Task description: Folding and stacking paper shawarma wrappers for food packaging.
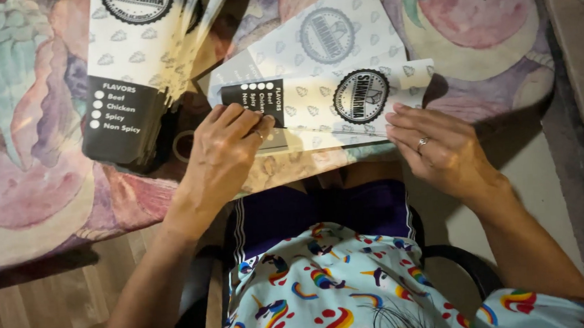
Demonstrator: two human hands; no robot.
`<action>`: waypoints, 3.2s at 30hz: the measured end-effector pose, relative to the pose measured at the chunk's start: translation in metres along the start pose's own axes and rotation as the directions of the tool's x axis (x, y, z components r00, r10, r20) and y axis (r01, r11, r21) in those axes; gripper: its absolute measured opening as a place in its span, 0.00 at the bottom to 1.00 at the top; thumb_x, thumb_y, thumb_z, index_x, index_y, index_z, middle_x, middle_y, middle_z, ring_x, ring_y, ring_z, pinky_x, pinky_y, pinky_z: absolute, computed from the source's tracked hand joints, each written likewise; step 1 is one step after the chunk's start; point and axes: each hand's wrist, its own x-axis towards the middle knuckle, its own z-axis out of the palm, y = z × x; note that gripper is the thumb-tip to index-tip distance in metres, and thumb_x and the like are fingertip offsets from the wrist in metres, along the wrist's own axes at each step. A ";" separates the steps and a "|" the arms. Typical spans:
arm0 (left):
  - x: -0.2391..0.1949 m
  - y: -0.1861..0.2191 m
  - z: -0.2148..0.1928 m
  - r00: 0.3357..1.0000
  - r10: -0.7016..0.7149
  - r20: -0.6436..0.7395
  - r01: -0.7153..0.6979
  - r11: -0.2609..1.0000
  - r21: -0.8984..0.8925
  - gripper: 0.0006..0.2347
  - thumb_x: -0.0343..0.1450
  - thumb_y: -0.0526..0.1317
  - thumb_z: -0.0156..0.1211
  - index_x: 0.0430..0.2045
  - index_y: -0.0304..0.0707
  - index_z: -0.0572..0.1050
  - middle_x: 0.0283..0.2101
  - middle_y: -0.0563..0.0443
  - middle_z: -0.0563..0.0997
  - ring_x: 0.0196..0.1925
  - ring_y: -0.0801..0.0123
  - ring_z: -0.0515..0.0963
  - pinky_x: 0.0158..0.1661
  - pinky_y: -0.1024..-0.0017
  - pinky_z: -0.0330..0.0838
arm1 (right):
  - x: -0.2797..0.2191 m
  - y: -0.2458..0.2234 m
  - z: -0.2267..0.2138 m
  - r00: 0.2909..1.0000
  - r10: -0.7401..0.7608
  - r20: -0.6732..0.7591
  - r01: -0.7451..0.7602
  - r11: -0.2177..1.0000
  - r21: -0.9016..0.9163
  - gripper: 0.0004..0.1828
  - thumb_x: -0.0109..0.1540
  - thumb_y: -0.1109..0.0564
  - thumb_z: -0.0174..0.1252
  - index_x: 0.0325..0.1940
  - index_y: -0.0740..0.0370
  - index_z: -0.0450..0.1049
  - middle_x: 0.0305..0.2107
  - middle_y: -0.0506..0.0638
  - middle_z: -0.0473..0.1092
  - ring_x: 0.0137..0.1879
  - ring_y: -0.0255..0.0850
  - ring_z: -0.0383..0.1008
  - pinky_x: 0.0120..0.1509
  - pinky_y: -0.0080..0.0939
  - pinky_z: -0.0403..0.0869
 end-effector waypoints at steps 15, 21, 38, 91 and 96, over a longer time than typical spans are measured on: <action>0.010 0.002 -0.010 1.000 0.021 0.016 -0.021 0.999 0.026 0.06 0.71 0.22 0.64 0.25 0.26 0.82 0.27 0.43 0.77 0.32 0.57 0.77 0.36 0.66 0.72 | -0.011 0.001 0.015 0.987 -0.125 -0.100 0.113 0.987 -0.119 0.02 0.61 0.72 0.67 0.34 0.78 0.81 0.34 0.66 0.78 0.39 0.63 0.82 0.44 0.57 0.83; 0.004 -0.001 -0.007 0.999 0.008 0.035 -0.008 1.000 0.009 0.06 0.71 0.23 0.64 0.26 0.29 0.83 0.27 0.43 0.78 0.32 0.57 0.77 0.36 0.66 0.71 | -0.006 -0.005 0.010 0.992 -0.108 -0.069 0.098 0.987 -0.131 0.03 0.62 0.72 0.66 0.35 0.79 0.81 0.33 0.66 0.78 0.37 0.61 0.81 0.43 0.56 0.82; 0.001 0.001 0.004 0.978 0.146 0.150 -0.174 0.965 0.195 0.03 0.68 0.29 0.67 0.23 0.37 0.81 0.31 0.44 0.77 0.31 0.58 0.75 0.35 0.63 0.69 | -0.036 0.042 0.027 0.988 -0.147 0.057 0.157 0.942 -0.297 0.10 0.68 0.60 0.57 0.42 0.72 0.78 0.39 0.64 0.74 0.41 0.59 0.76 0.43 0.55 0.76; -0.008 0.070 0.029 0.864 -0.285 0.416 0.164 0.939 0.303 0.28 0.62 0.57 0.65 0.59 0.61 0.71 0.56 0.34 0.71 0.60 0.38 0.70 0.66 0.28 0.51 | 0.100 -0.033 0.055 0.982 -0.048 0.182 0.015 0.983 0.182 0.12 0.66 0.65 0.70 0.53 0.69 0.79 0.45 0.60 0.74 0.48 0.52 0.72 0.55 0.48 0.71; -0.025 0.078 0.056 0.821 -0.318 0.474 0.107 0.901 0.420 0.18 0.72 0.39 0.48 0.58 0.56 0.73 0.57 0.47 0.77 0.61 0.48 0.71 0.50 0.45 0.66 | 0.161 -0.089 0.142 0.836 -0.198 0.511 0.177 0.980 0.089 0.26 0.64 0.40 0.61 0.55 0.62 0.76 0.58 0.66 0.70 0.65 0.59 0.68 0.70 0.58 0.66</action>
